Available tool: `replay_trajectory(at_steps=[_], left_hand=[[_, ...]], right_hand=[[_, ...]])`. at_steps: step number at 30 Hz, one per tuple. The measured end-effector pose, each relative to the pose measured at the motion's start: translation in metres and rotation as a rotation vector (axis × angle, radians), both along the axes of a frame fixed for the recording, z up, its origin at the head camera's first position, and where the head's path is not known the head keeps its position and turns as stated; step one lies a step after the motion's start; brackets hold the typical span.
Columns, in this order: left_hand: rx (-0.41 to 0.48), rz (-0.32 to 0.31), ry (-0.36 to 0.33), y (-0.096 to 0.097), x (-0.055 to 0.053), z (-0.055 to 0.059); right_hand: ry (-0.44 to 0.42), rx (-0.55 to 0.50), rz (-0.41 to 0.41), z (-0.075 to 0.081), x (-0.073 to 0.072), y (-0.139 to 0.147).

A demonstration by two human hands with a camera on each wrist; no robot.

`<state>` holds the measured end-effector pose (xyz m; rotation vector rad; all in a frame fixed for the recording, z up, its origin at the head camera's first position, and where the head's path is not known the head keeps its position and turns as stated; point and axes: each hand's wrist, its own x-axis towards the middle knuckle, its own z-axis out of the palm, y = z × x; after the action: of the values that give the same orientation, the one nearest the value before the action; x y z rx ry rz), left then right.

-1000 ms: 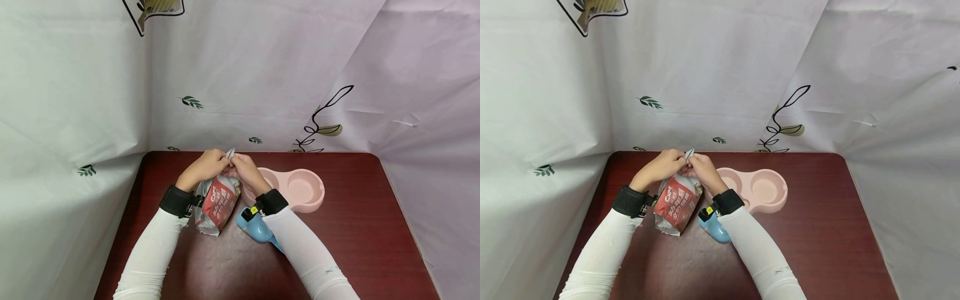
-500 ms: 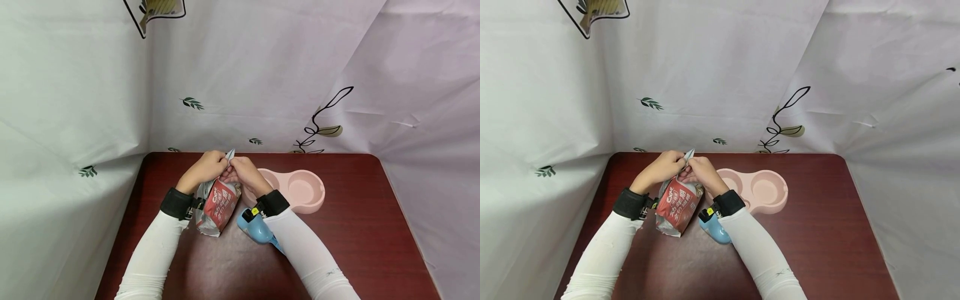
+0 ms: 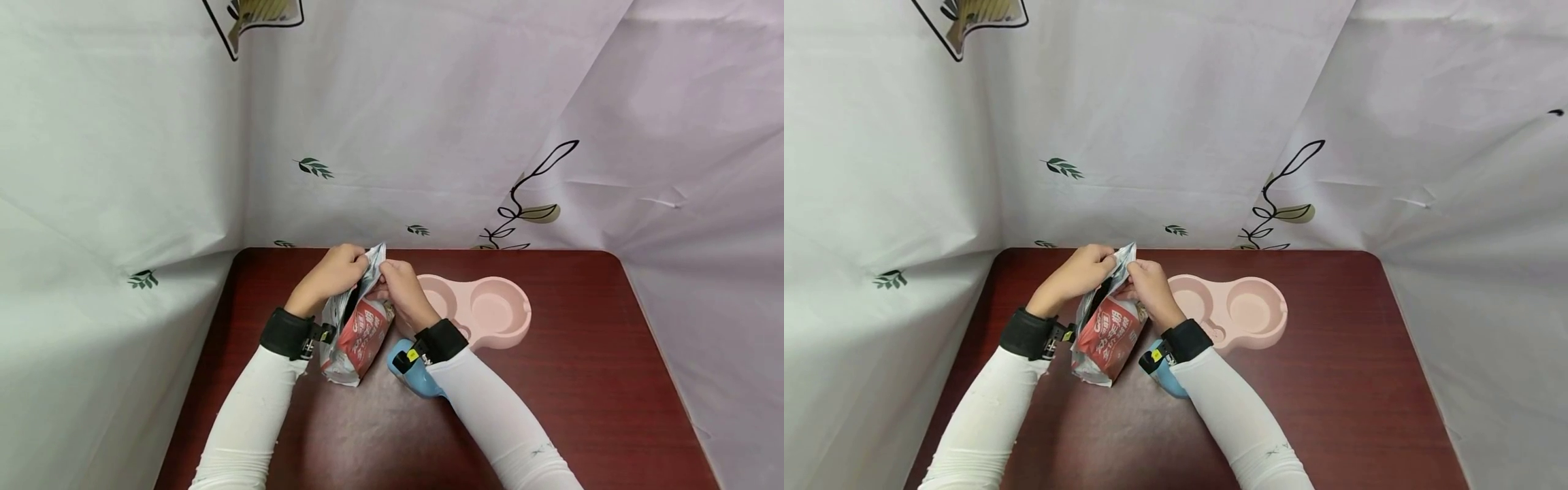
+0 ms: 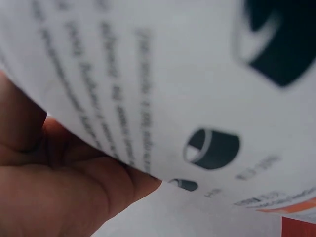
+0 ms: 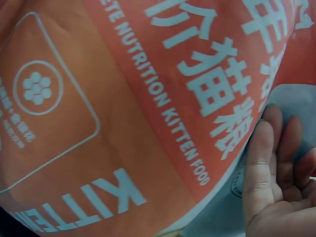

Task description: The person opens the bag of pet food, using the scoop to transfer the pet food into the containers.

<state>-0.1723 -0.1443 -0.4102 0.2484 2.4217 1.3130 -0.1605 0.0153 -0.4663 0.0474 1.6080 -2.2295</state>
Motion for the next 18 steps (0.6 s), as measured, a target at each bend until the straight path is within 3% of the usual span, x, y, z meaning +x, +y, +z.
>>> replay_trajectory(at_steps=[5,13,18], left_hand=[[-0.011,-0.021,0.018,0.000,0.000,0.000],[-0.041,-0.032,0.066,0.002,-0.002,0.000],[-0.082,-0.032,0.108,0.004,-0.001,0.000]], right_hand=[[0.023,0.027,0.026,0.003,0.001,0.003],[0.036,0.167,0.183,0.016,0.005,0.005],[0.035,0.230,0.195,0.019,0.006,0.002]])
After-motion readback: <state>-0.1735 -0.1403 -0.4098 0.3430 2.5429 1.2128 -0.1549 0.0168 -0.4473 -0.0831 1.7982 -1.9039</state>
